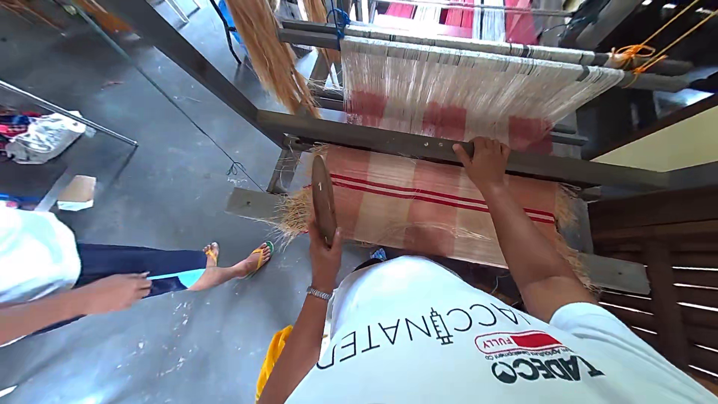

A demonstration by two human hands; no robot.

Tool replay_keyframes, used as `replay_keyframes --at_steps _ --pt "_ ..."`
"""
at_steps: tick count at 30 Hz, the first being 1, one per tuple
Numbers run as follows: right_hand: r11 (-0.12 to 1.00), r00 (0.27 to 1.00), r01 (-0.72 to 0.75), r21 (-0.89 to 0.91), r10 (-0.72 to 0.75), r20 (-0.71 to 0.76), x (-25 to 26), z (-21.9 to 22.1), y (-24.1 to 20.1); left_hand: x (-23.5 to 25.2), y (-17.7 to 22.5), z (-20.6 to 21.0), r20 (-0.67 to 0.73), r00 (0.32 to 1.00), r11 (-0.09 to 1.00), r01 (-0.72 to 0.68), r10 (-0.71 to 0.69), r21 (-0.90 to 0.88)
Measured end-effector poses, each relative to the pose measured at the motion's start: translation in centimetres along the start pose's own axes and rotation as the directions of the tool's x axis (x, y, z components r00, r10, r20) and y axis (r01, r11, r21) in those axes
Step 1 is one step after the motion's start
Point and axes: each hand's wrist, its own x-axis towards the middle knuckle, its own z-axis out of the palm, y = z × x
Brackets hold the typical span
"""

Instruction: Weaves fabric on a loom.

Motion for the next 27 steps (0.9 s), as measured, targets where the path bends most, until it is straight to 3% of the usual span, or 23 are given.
replay_keyframes --at_steps 5,13,17,21,27 --pt "0.996 0.992 -0.080 0.034 0.077 0.095 2.3 -0.6 -0.2 0.1 -1.0 -1.3 0.040 0.999 0.998 -0.023 0.025 -0.051" --pt "0.984 0.962 -0.175 0.037 0.163 0.220 0.0 -2.2 -1.5 -0.9 -1.9 -2.7 0.180 0.980 0.996 -0.084 0.084 -0.008" --pt "0.988 0.967 -0.151 0.027 0.143 0.209 0.0 -2.0 -1.2 -0.3 -2.3 -2.6 0.179 0.977 0.993 -0.115 0.119 -0.033" --pt "0.990 0.975 -0.130 0.051 0.118 0.190 -0.2 -1.8 -1.1 1.1 -1.9 -2.2 0.187 0.977 0.992 -0.112 0.101 0.054" --pt "0.993 0.992 -0.112 0.021 0.111 0.063 0.6 0.1 -0.4 2.6 -2.0 -2.1 0.123 0.988 0.992 -0.099 0.088 0.082"
